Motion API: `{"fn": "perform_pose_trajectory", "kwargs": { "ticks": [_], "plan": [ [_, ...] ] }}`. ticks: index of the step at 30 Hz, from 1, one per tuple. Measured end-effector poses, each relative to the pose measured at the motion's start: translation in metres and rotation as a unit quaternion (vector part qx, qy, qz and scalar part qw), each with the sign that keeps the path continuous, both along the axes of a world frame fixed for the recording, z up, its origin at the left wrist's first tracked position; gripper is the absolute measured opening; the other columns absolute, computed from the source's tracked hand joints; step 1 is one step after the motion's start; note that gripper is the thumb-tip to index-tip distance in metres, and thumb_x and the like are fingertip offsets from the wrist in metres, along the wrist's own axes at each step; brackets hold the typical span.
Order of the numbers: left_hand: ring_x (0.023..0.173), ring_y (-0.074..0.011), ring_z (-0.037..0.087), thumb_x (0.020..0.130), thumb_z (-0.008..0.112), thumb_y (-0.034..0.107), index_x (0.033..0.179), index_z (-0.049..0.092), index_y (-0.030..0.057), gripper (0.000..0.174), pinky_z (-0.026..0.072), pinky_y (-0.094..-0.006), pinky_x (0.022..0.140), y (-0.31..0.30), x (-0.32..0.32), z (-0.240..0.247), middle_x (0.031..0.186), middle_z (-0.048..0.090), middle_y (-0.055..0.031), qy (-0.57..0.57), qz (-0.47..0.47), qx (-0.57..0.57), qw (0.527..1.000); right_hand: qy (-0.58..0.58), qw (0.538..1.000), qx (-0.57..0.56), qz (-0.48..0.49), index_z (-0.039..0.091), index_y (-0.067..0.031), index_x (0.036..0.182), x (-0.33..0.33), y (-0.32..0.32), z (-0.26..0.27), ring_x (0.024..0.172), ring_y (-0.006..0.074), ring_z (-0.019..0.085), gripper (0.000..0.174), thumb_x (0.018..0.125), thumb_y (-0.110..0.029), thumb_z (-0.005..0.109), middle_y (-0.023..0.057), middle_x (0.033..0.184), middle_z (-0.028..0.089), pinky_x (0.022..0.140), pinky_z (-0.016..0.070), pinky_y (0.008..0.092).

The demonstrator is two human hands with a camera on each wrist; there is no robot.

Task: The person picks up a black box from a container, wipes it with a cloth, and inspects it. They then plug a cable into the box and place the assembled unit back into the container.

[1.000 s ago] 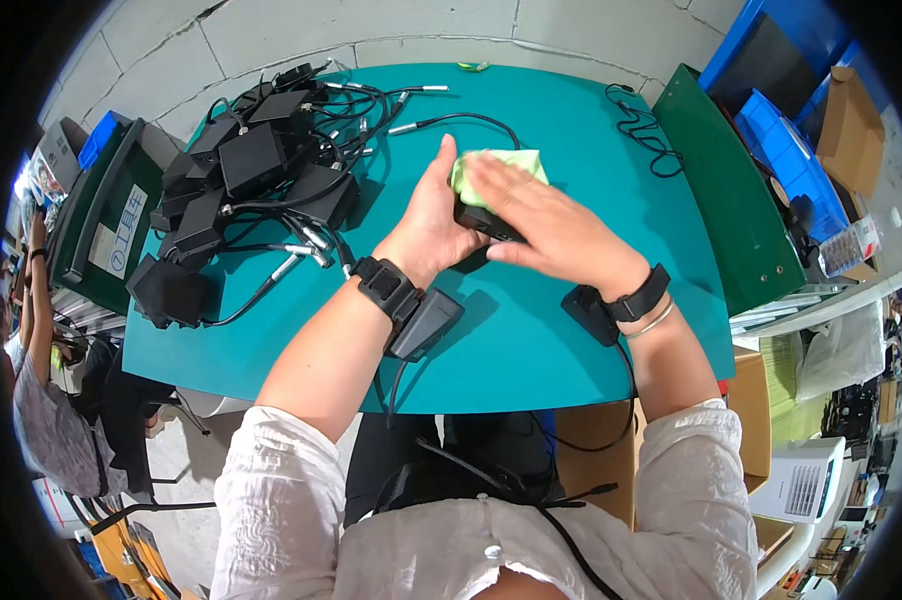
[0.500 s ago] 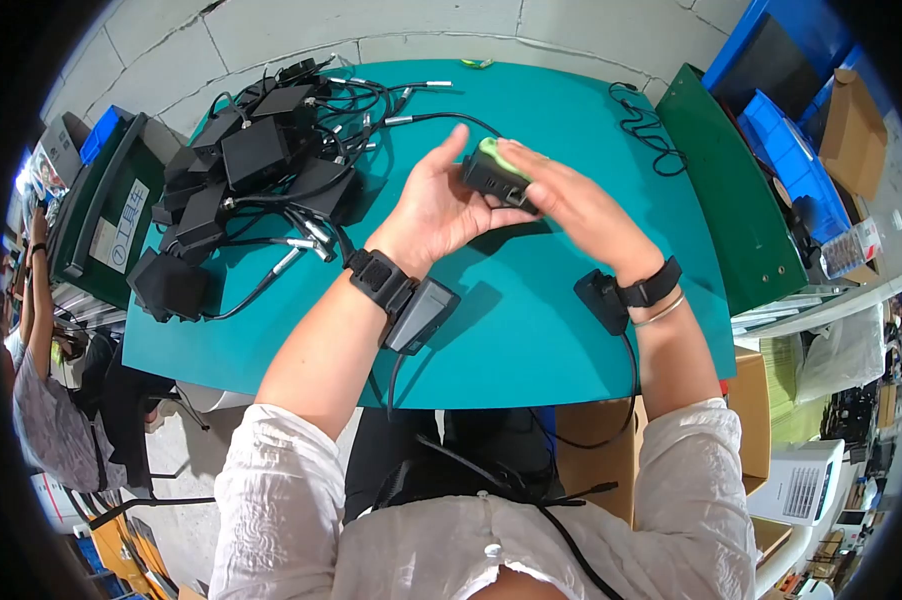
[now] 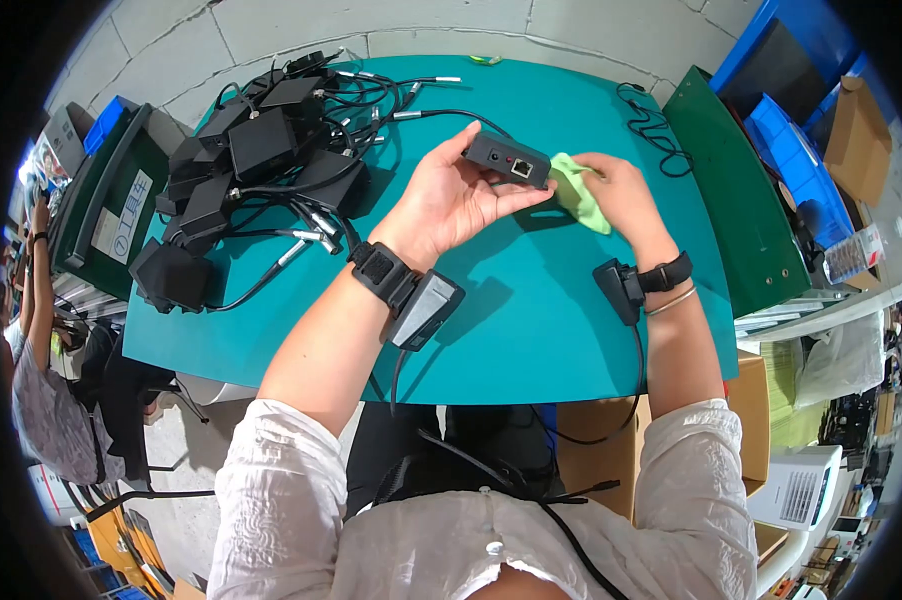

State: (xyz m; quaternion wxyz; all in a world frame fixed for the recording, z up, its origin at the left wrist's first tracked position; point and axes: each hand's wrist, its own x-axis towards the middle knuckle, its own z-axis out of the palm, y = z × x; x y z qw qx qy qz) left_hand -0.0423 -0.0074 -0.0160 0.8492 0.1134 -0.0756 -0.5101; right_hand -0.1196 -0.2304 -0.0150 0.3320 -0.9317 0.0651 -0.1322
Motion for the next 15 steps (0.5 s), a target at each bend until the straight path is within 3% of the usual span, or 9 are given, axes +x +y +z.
{"fn": "perform_pose_trajectory", "kwargs": {
  "ticks": [1, 2, 4, 6, 8, 10, 12, 14, 15],
  "plan": [
    [0.117, -0.0559, 0.042, 0.099, 0.039, 0.036, 0.125, 0.031, -0.0110, 0.055, 0.0417, -0.0614, 0.099, 0.000, -0.001, 0.001, 0.124, 0.039, -0.0277, -0.004, 0.001, -0.002, 1.000, -0.023, 0.997, -0.057, -0.053, 0.067, -0.0014, 0.105, 0.000, -0.008, -0.004, 0.094, 0.0357, 0.061, 0.027, 0.086, -0.015, 0.052, 0.0188, 0.106, 0.065, 0.086, 0.0482, 0.0397],
    [0.117, -0.0559, 0.042, 0.099, 0.039, 0.036, 0.125, 0.031, -0.0110, 0.055, 0.0417, -0.0614, 0.099, 0.000, -0.001, 0.000, 0.124, 0.039, -0.0277, -0.003, 0.001, -0.003, 1.000, -0.021, 0.997, -0.058, -0.052, 0.067, -0.0014, 0.105, 0.000, -0.016, -0.008, 0.094, 0.0357, 0.061, 0.027, 0.086, -0.015, 0.052, 0.0188, 0.106, 0.065, 0.086, 0.0482, 0.0397],
    [0.117, -0.0566, 0.041, 0.099, 0.039, 0.036, 0.126, 0.031, -0.0097, 0.054, 0.0415, -0.0616, 0.098, 0.000, 0.000, 0.000, 0.125, 0.039, -0.0277, -0.008, 0.001, 0.004, 1.000, -0.096, 0.976, -0.182, -0.076, 0.066, 0.0002, 0.103, -0.001, -0.023, -0.011, 0.097, 0.0368, 0.059, 0.027, 0.086, -0.014, 0.052, 0.0194, 0.103, 0.065, 0.088, 0.0458, 0.0432],
    [0.121, -0.0567, 0.036, 0.098, 0.042, 0.036, 0.130, 0.028, -0.0092, 0.058, 0.0402, -0.0612, 0.100, -0.001, 0.000, -0.002, 0.131, 0.034, -0.0307, -0.019, -0.002, -0.001, 1.000, -0.140, 0.969, -0.188, -0.077, 0.066, 0.0014, 0.101, -0.001, -0.017, -0.009, 0.098, 0.0370, 0.059, 0.031, 0.089, -0.022, 0.051, 0.0190, 0.100, 0.066, 0.090, 0.0448, 0.0430],
    [0.126, -0.0568, 0.031, 0.097, 0.044, 0.037, 0.134, 0.025, -0.0087, 0.062, 0.0390, -0.0607, 0.101, -0.001, 0.000, -0.002, 0.136, 0.030, -0.0336, -0.030, -0.007, -0.005, 1.000, -0.076, 0.994, -0.038, -0.066, 0.067, 0.0007, 0.101, -0.003, 0.002, 0.004, 0.096, 0.0345, 0.061, 0.040, 0.094, -0.033, 0.046, 0.0168, 0.101, 0.067, 0.085, 0.0469, 0.0391],
    [0.124, -0.0569, 0.034, 0.097, 0.043, 0.037, 0.135, 0.024, -0.0088, 0.062, 0.0395, -0.0602, 0.101, -0.001, -0.002, -0.001, 0.137, 0.030, -0.0338, -0.054, -0.012, -0.001, 0.998, -0.062, 0.997, 0.030, -0.047, 0.066, 0.0017, 0.102, -0.002, 0.015, 0.003, 0.095, 0.0308, 0.061, 0.047, 0.095, -0.039, 0.044, 0.0165, 0.099, 0.067, 0.083, 0.0472, 0.0364],
    [0.123, -0.0564, 0.035, 0.097, 0.042, 0.038, 0.135, 0.025, -0.0088, 0.062, 0.0398, -0.0602, 0.100, -0.002, -0.002, 0.000, 0.137, 0.030, -0.0338, -0.065, -0.015, 0.007, 0.998, -0.047, 0.994, 0.097, -0.028, 0.065, 0.0028, 0.102, -0.002, 0.019, 0.003, 0.094, 0.0270, 0.062, 0.053, 0.097, -0.044, 0.041, 0.0163, 0.097, 0.068, 0.080, 0.0475, 0.0337],
    [0.123, -0.0559, 0.036, 0.098, 0.041, 0.038, 0.136, 0.025, -0.0088, 0.062, 0.0400, -0.0602, 0.100, -0.003, -0.004, 0.001, 0.137, 0.031, -0.0337, -0.076, -0.017, 0.015, 0.997, 0.036, 0.960, 0.277, 0.020, 0.064, 0.0032, 0.106, -0.002, 0.021, 0.002, 0.091, 0.0187, 0.062, 0.057, 0.097, -0.048, 0.040, 0.0131, 0.095, 0.068, 0.075, 0.0479, 0.0295],
    [0.122, -0.0553, 0.038, 0.097, 0.040, 0.038, 0.136, 0.027, -0.0086, 0.062, 0.0405, -0.0603, 0.099, -0.003, -0.005, 0.002, 0.138, 0.033, -0.0330, -0.104, -0.039, 0.006, 0.994, 0.037, 0.960, 0.277, 0.020, 0.064, 0.0032, 0.106, -0.003, 0.023, 0.003, 0.091, 0.0187, 0.062, 0.057, 0.097, -0.048, 0.040, 0.0131, 0.095, 0.068, 0.075, 0.0479, 0.0295]
  ]
}}
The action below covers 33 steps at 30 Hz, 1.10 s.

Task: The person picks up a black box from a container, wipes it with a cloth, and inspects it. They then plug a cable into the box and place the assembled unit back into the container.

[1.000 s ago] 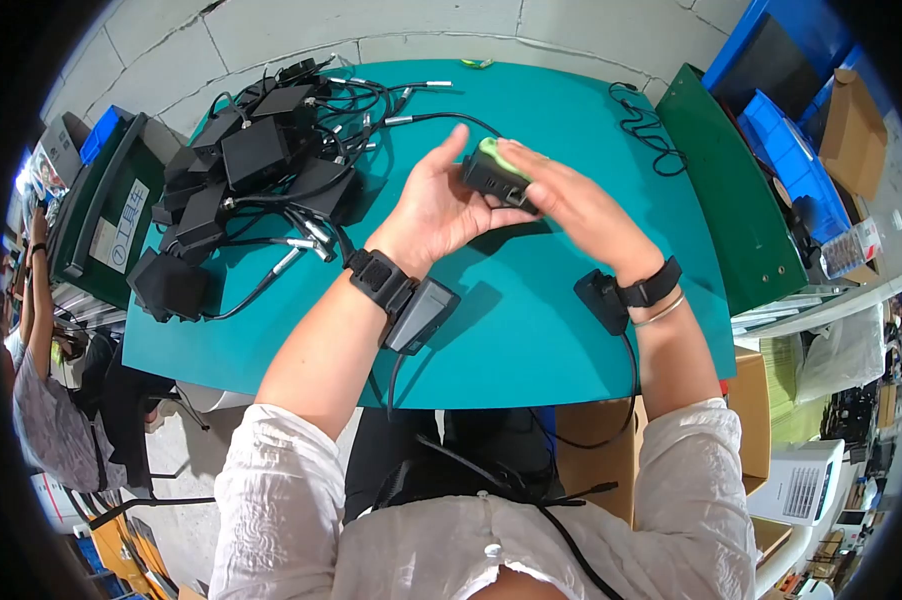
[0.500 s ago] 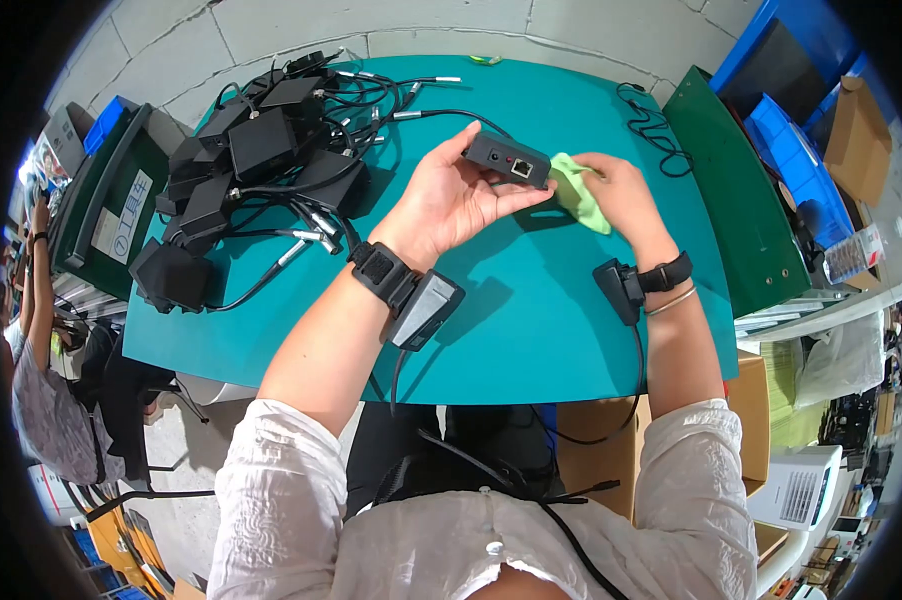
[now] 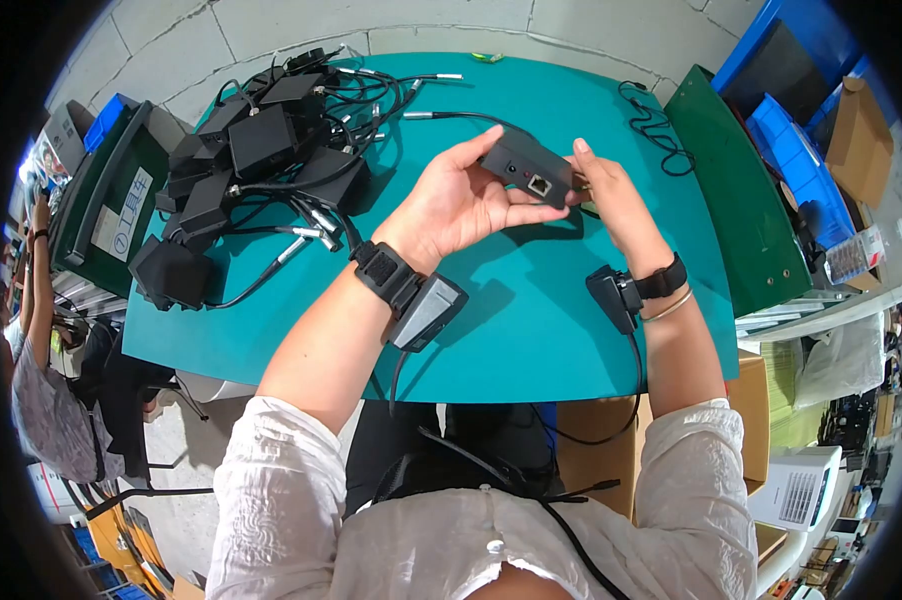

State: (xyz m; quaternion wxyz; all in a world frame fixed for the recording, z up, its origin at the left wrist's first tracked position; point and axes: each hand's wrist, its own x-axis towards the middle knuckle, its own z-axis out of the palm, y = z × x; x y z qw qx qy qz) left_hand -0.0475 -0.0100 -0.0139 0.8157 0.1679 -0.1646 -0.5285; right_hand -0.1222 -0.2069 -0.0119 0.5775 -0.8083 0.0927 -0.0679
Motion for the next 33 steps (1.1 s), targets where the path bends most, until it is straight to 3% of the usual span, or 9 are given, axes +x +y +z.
{"fn": "perform_pose_trajectory", "kwargs": {
  "ticks": [3, 6, 9, 13, 17, 22, 26, 27, 33],
  "plan": [
    [0.120, -0.0542, 0.041, 0.096, 0.040, 0.035, 0.136, 0.031, -0.0081, 0.060, 0.0415, -0.0606, 0.097, 0.001, -0.005, 0.005, 0.138, 0.036, -0.0308, -0.048, -0.039, -0.002, 0.998, 0.020, 0.995, 0.094, -0.002, 0.063, 0.0030, 0.109, -0.004, 0.007, 0.009, 0.089, 0.0146, 0.061, 0.056, 0.096, -0.048, 0.043, 0.0091, 0.096, 0.066, 0.075, 0.0484, 0.0282],
    [0.118, -0.0528, 0.046, 0.092, 0.041, 0.030, 0.136, 0.034, -0.0073, 0.058, 0.0429, -0.0609, 0.095, 0.002, -0.010, 0.005, 0.137, 0.041, -0.0280, -0.082, -0.060, 0.008, 0.995, 0.011, 0.981, 0.179, 0.074, 0.062, -0.0025, 0.117, -0.007, 0.009, 0.015, 0.088, 0.0114, 0.059, 0.045, 0.097, -0.040, 0.048, 0.0055, 0.104, 0.064, 0.080, 0.0462, 0.0253],
    [0.115, -0.0495, 0.050, 0.089, 0.040, 0.026, 0.137, 0.035, -0.0043, 0.057, 0.0452, -0.0606, 0.093, 0.004, -0.005, 0.003, 0.134, 0.046, -0.0248, -0.082, -0.058, 0.036, 0.994, -0.050, 0.973, 0.203, 0.100, 0.062, -0.0043, 0.119, -0.001, 0.010, 0.011, 0.089, 0.0099, 0.058, 0.043, 0.097, -0.039, 0.048, 0.0045, 0.107, 0.063, 0.080, 0.0460, 0.0245],
    [0.112, -0.0432, 0.055, 0.091, 0.041, 0.024, 0.130, 0.040, -0.0082, 0.051, 0.0479, -0.0594, 0.091, 0.002, 0.003, -0.005, 0.128, 0.050, -0.0251, -0.099, -0.017, 0.048, 0.994, -0.098, 0.970, 0.211, 0.068, 0.060, -0.0035, 0.121, -0.003, 0.013, 0.015, 0.079, 0.0070, 0.053, 0.039, 0.097, -0.032, 0.049, 0.0040, 0.111, 0.062, 0.076, 0.0463, 0.0225],
    [0.097, -0.0357, 0.064, 0.091, 0.049, 0.020, 0.113, 0.049, -0.0096, 0.037, 0.0563, -0.0512, 0.077, 0.005, 0.008, -0.004, 0.110, 0.059, -0.0222, -0.108, 0.057, 0.100, 0.987, -0.110, 0.937, 0.330, 0.040, 0.060, -0.0001, 0.113, 0.000, 0.000, 0.011, 0.074, 0.0073, 0.047, 0.028, 0.096, -0.021, 0.052, 0.0061, 0.109, 0.061, 0.061, 0.0436, 0.0223],
    [0.080, -0.0269, 0.068, 0.089, 0.055, 0.022, 0.103, 0.055, -0.0076, 0.033, 0.0598, -0.0386, 0.058, 0.007, 0.010, 0.000, 0.095, 0.064, -0.0164, -0.146, 0.108, 0.148, 0.972, -0.152, 0.859, 0.480, 0.093, 0.057, 0.0027, 0.104, 0.006, -0.025, 0.001, 0.073, 0.0103, 0.046, 0.019, 0.093, -0.014, 0.056, 0.0115, 0.109, 0.059, 0.062, 0.0418, 0.0239],
    [0.077, -0.0167, 0.064, 0.086, 0.062, 0.027, 0.101, 0.061, 0.0034, 0.028, 0.0537, -0.0322, 0.062, 0.011, 0.009, 0.004, 0.095, 0.065, -0.0089, -0.133, 0.173, 0.196, 0.956, -0.186, 0.815, 0.542, 0.086, 0.056, 0.0020, 0.098, 0.007, -0.029, 0.003, 0.076, 0.0137, 0.050, 0.015, 0.094, -0.012, 0.055, 0.0152, 0.111, 0.058, 0.069, 0.0446, 0.0266],
    [0.083, -0.0185, 0.064, 0.084, 0.065, 0.027, 0.099, 0.061, 0.0039, 0.028, 0.0535, -0.0368, 0.069, 0.013, 0.013, 0.004, 0.091, 0.065, -0.0080, -0.126, 0.199, 0.218, 0.947, -0.201, 0.805, 0.554, 0.074, 0.056, 0.0015, 0.097, 0.007, -0.031, 0.004, 0.078, 0.0149, 0.052, 0.014, 0.094, -0.012, 0.055, 0.0159, 0.111, 0.058, 0.070, 0.0457, 0.0272],
    [0.080, -0.0213, 0.064, 0.081, 0.072, 0.028, 0.096, 0.065, 0.0098, 0.025, 0.0515, -0.0358, 0.070, 0.025, 0.033, 0.000, 0.091, 0.067, -0.0072, -0.044, 0.296, 0.206, 0.932, -0.285, 0.786, 0.542, 0.083, 0.057, -0.0012, 0.098, 0.005, -0.052, 0.004, 0.086, 0.0192, 0.057, 0.018, 0.096, -0.018, 0.054, 0.0170, 0.112, 0.060, 0.080, 0.0505, 0.0313]
  ]
}}
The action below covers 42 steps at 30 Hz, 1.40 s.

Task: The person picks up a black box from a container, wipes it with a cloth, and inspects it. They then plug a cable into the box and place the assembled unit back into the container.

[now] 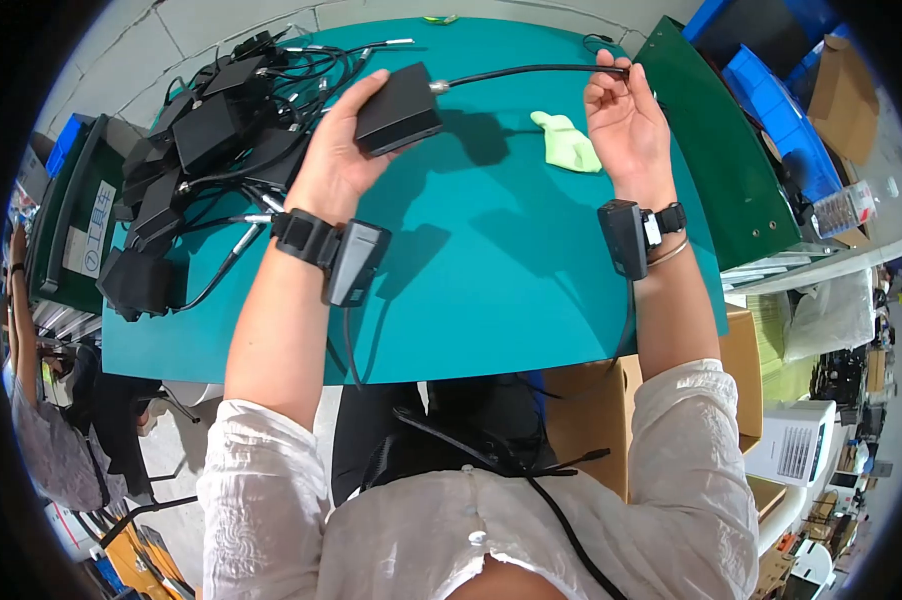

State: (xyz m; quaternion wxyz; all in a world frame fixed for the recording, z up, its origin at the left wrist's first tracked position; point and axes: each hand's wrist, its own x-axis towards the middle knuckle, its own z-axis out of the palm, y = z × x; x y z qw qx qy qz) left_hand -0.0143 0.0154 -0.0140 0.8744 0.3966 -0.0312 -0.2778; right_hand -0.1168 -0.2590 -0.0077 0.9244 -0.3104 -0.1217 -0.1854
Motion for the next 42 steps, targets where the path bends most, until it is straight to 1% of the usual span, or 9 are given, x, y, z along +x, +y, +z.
{"fn": "perform_pose_trajectory", "kwargs": {
  "ticks": [2, 5, 8, 15, 27, 32, 36, 41, 42],
  "plan": [
    [0.087, -0.0176, 0.062, 0.080, 0.073, 0.029, 0.098, 0.065, 0.0136, 0.025, 0.0466, -0.0352, 0.077, 0.002, -0.002, 0.003, 0.096, 0.067, -0.0037, 0.010, 0.008, 0.004, 1.000, -0.047, 0.995, -0.084, -0.016, 0.058, -0.0023, 0.099, -0.002, 0.005, 0.005, 0.088, 0.0202, 0.058, 0.021, 0.097, -0.022, 0.051, 0.0171, 0.111, 0.061, 0.081, 0.0511, 0.0326],
    [0.088, -0.0163, 0.060, 0.080, 0.074, 0.029, 0.100, 0.065, 0.0150, 0.026, 0.0415, -0.0312, 0.081, 0.004, 0.006, -0.002, 0.097, 0.065, -0.0022, 0.009, 0.056, 0.040, 0.998, -0.055, 0.992, -0.112, -0.021, 0.059, -0.0029, 0.100, -0.003, 0.016, 0.008, 0.087, 0.0212, 0.060, 0.024, 0.098, -0.024, 0.048, 0.0175, 0.109, 0.062, 0.080, 0.0519, 0.0338],
    [0.089, -0.0165, 0.060, 0.080, 0.074, 0.027, 0.100, 0.065, 0.0133, 0.027, 0.0436, -0.0322, 0.081, 0.006, 0.008, 0.000, 0.097, 0.064, -0.0031, 0.016, 0.091, 0.054, 0.994, -0.079, 0.986, -0.149, 0.003, 0.058, -0.0020, 0.104, -0.004, 0.014, 0.008, 0.091, 0.0203, 0.057, 0.025, 0.100, -0.023, 0.045, 0.0146, 0.111, 0.061, 0.083, 0.0490, 0.0333],
    [0.093, -0.0203, 0.061, 0.084, 0.070, 0.023, 0.103, 0.062, 0.0083, 0.026, 0.0493, -0.0382, 0.083, 0.014, 0.019, -0.006, 0.101, 0.064, -0.0080, 0.011, 0.140, 0.059, 0.988, -0.058, 0.982, -0.161, -0.077, 0.058, -0.0004, 0.103, -0.004, 0.014, 0.008, 0.088, 0.0208, 0.058, 0.026, 0.098, -0.024, 0.048, 0.0180, 0.109, 0.061, 0.081, 0.0512, 0.0340],
    [0.091, -0.0210, 0.062, 0.087, 0.067, 0.025, 0.104, 0.062, 0.0075, 0.025, 0.0499, -0.0399, 0.084, 0.010, 0.020, -0.011, 0.101, 0.064, -0.0087, 0.018, 0.130, 0.081, 0.988, -0.085, 0.962, -0.227, -0.127, 0.058, -0.0020, 0.100, -0.004, 0.019, 0.011, 0.082, 0.0193, 0.061, 0.022, 0.097, -0.022, 0.049, 0.0171, 0.103, 0.064, 0.077, 0.0526, 0.0338],
    [0.092, -0.0217, 0.062, 0.089, 0.063, 0.026, 0.103, 0.063, 0.0048, 0.026, 0.0498, -0.0407, 0.082, 0.008, 0.005, 0.003, 0.099, 0.064, -0.0099, 0.017, 0.126, 0.108, 0.986, -0.065, 0.939, -0.275, -0.198, 0.060, -0.0026, 0.097, -0.007, 0.025, 0.014, 0.078, 0.0176, 0.061, 0.023, 0.098, -0.023, 0.050, 0.0157, 0.099, 0.065, 0.073, 0.0520, 0.0333],
    [0.094, -0.0240, 0.062, 0.089, 0.062, 0.021, 0.106, 0.059, 0.0050, 0.024, 0.0512, -0.0437, 0.085, 0.011, 0.012, -0.005, 0.105, 0.062, -0.0110, 0.017, 0.084, 0.050, 0.995, -0.026, 0.919, -0.307, -0.246, 0.061, -0.0017, 0.093, -0.008, 0.028, 0.014, 0.075, 0.0161, 0.061, 0.023, 0.097, -0.023, 0.052, 0.0140, 0.094, 0.066, 0.072, 0.0525, 0.0321],
    [0.097, -0.0253, 0.062, 0.088, 0.060, 0.014, 0.108, 0.057, 0.0005, 0.024, 0.0517, -0.0430, 0.087, 0.012, 0.012, -0.010, 0.106, 0.061, -0.0137, -0.015, 0.067, 0.056, 0.996, 0.038, 0.838, -0.456, -0.297, 0.062, -0.0019, 0.090, -0.011, 0.031, 0.013, 0.072, 0.0109, 0.061, 0.021, 0.096, -0.021, 0.055, 0.0058, 0.090, 0.068, 0.069, 0.0506, 0.0255],
    [0.098, -0.0257, 0.062, 0.088, 0.060, 0.011, 0.108, 0.056, -0.0012, 0.024, 0.0519, -0.0426, 0.087, 0.012, 0.013, -0.010, 0.106, 0.061, -0.0146, -0.020, 0.068, 0.063, 0.995, 0.039, 0.838, -0.455, -0.300, 0.062, -0.0019, 0.090, -0.011, 0.032, 0.011, 0.072, 0.0109, 0.061, 0.021, 0.096, -0.021, 0.055, 0.0058, 0.090, 0.068, 0.069, 0.0506, 0.0255]
  ]
}}
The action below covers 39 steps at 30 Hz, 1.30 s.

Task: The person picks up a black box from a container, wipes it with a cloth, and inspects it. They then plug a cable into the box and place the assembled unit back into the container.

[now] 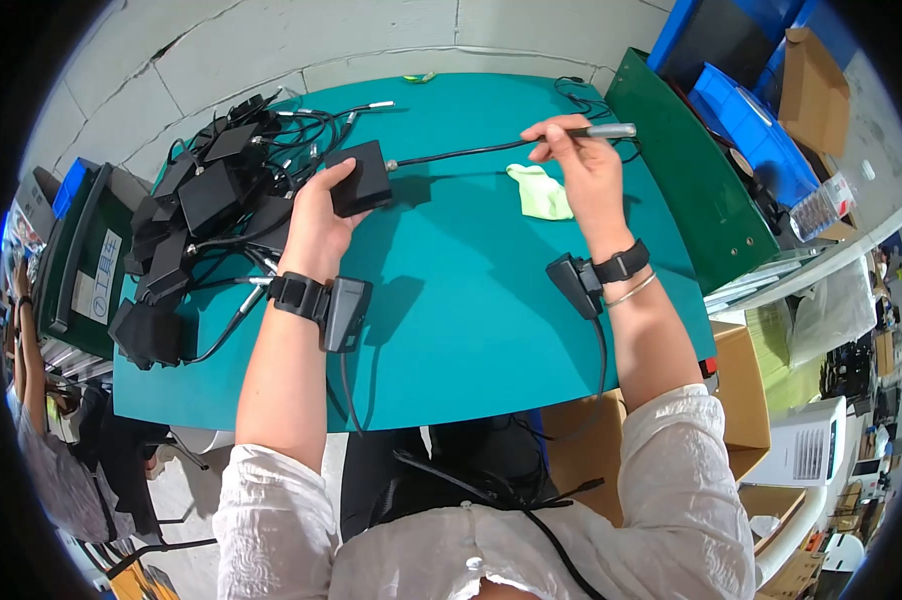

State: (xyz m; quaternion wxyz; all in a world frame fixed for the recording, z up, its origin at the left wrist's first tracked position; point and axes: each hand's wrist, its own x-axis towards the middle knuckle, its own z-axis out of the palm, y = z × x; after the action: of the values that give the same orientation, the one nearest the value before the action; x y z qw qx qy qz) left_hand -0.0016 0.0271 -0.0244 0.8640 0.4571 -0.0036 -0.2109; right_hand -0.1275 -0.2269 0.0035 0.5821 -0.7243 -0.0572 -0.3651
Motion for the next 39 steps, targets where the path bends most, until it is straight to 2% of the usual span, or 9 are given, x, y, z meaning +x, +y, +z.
{"fn": "perform_pose_trajectory", "kwargs": {
  "ticks": [2, 4, 7, 10, 26, 32, 34, 35, 39],
  "plan": [
    [0.098, -0.0258, 0.062, 0.088, 0.060, 0.010, 0.108, 0.056, -0.0021, 0.024, 0.0520, -0.0420, 0.088, 0.000, -0.001, -0.001, 0.106, 0.061, -0.0151, -0.013, 0.008, 0.014, 1.000, 0.018, 0.996, -0.084, -0.021, 0.063, -0.0014, 0.087, 0.000, 0.003, -0.004, 0.072, 0.0087, 0.060, 0.021, 0.094, -0.020, 0.057, 0.0015, 0.086, 0.068, 0.067, 0.0490, 0.0235],
    [0.098, -0.0260, 0.062, 0.087, 0.060, 0.008, 0.109, 0.056, -0.0029, 0.024, 0.0521, -0.0414, 0.088, -0.001, -0.002, 0.000, 0.106, 0.061, -0.0157, -0.025, 0.015, 0.028, 0.999, 0.032, 0.995, -0.089, -0.025, 0.064, -0.0019, 0.086, -0.003, 0.011, -0.001, 0.072, 0.0121, 0.061, 0.018, 0.091, -0.018, 0.060, 0.0023, 0.082, 0.067, 0.068, 0.0485, 0.0260],
    [0.102, -0.0252, 0.060, 0.087, 0.059, 0.005, 0.110, 0.055, -0.0050, 0.025, 0.0511, -0.0390, 0.092, 0.001, 0.001, 0.000, 0.110, 0.059, -0.0165, -0.035, 0.020, 0.047, 0.998, -0.048, 0.966, -0.251, -0.030, 0.062, -0.0038, 0.084, -0.005, 0.015, 0.001, 0.073, 0.0236, 0.059, 0.008, 0.086, -0.012, 0.063, 0.0069, 0.079, 0.064, 0.071, 0.0479, 0.0330],
    [0.104, -0.0248, 0.059, 0.089, 0.058, 0.005, 0.111, 0.054, -0.0058, 0.025, 0.0505, -0.0392, 0.093, 0.001, 0.001, 0.000, 0.112, 0.058, -0.0167, -0.040, 0.024, 0.055, 0.997, -0.084, 0.942, -0.323, -0.037, 0.061, -0.0043, 0.085, -0.005, 0.016, 0.003, 0.073, 0.0242, 0.059, 0.006, 0.084, -0.009, 0.064, 0.0065, 0.078, 0.063, 0.070, 0.0478, 0.0334],
    [0.105, -0.0260, 0.059, 0.089, 0.057, 0.005, 0.117, 0.051, -0.0038, 0.030, 0.0499, -0.0409, 0.093, 0.000, 0.001, 0.000, 0.114, 0.057, -0.0169, -0.039, 0.022, 0.052, 0.998, -0.118, 0.912, -0.393, -0.021, 0.058, -0.0042, 0.085, -0.008, 0.022, 0.008, 0.072, 0.0260, 0.059, 0.007, 0.080, -0.003, 0.063, 0.0066, 0.081, 0.063, 0.067, 0.0482, 0.0347],
    [0.107, -0.0271, 0.058, 0.089, 0.058, 0.004, 0.117, 0.051, -0.0037, 0.030, 0.0493, -0.0421, 0.094, -0.002, -0.003, 0.005, 0.115, 0.057, -0.0177, -0.039, 0.005, 0.024, 0.999, -0.043, 0.962, -0.266, -0.037, 0.060, -0.0027, 0.087, -0.006, 0.022, 0.001, 0.080, 0.0206, 0.061, 0.012, 0.092, -0.012, 0.054, 0.0053, 0.089, 0.065, 0.073, 0.0483, 0.0310],
    [0.109, -0.0277, 0.058, 0.088, 0.058, 0.002, 0.117, 0.051, -0.0026, 0.030, 0.0481, -0.0442, 0.095, -0.004, -0.008, 0.011, 0.114, 0.058, -0.0169, -0.097, -0.021, 0.008, 0.995, -0.035, 0.998, -0.050, 0.003, 0.060, -0.0010, 0.092, 0.000, 0.012, 0.000, 0.085, 0.0163, 0.061, 0.020, 0.097, -0.015, 0.047, 0.0056, 0.100, 0.065, 0.077, 0.0488, 0.0300],
    [0.109, -0.0277, 0.058, 0.088, 0.058, 0.002, 0.117, 0.051, -0.0026, 0.030, 0.0481, -0.0442, 0.095, -0.004, -0.009, 0.013, 0.114, 0.058, -0.0169, -0.097, -0.018, 0.008, 0.995, -0.038, 0.999, -0.002, 0.016, 0.057, -0.0008, 0.096, 0.002, 0.004, -0.001, 0.085, 0.0156, 0.061, 0.021, 0.098, -0.018, 0.045, 0.0076, 0.104, 0.063, 0.080, 0.0495, 0.0304],
    [0.103, -0.0241, 0.062, 0.079, 0.064, -0.006, 0.115, 0.054, 0.0040, 0.039, 0.0497, -0.0434, 0.092, -0.004, -0.011, 0.014, 0.110, 0.064, -0.0137, -0.170, -0.067, 0.010, 0.983, -0.034, 0.949, 0.309, 0.057, 0.053, -0.0007, 0.095, 0.012, -0.034, -0.018, 0.082, 0.0225, 0.060, 0.017, 0.095, -0.016, 0.048, 0.0136, 0.093, 0.060, 0.076, 0.0514, 0.0379]
  ]
}}
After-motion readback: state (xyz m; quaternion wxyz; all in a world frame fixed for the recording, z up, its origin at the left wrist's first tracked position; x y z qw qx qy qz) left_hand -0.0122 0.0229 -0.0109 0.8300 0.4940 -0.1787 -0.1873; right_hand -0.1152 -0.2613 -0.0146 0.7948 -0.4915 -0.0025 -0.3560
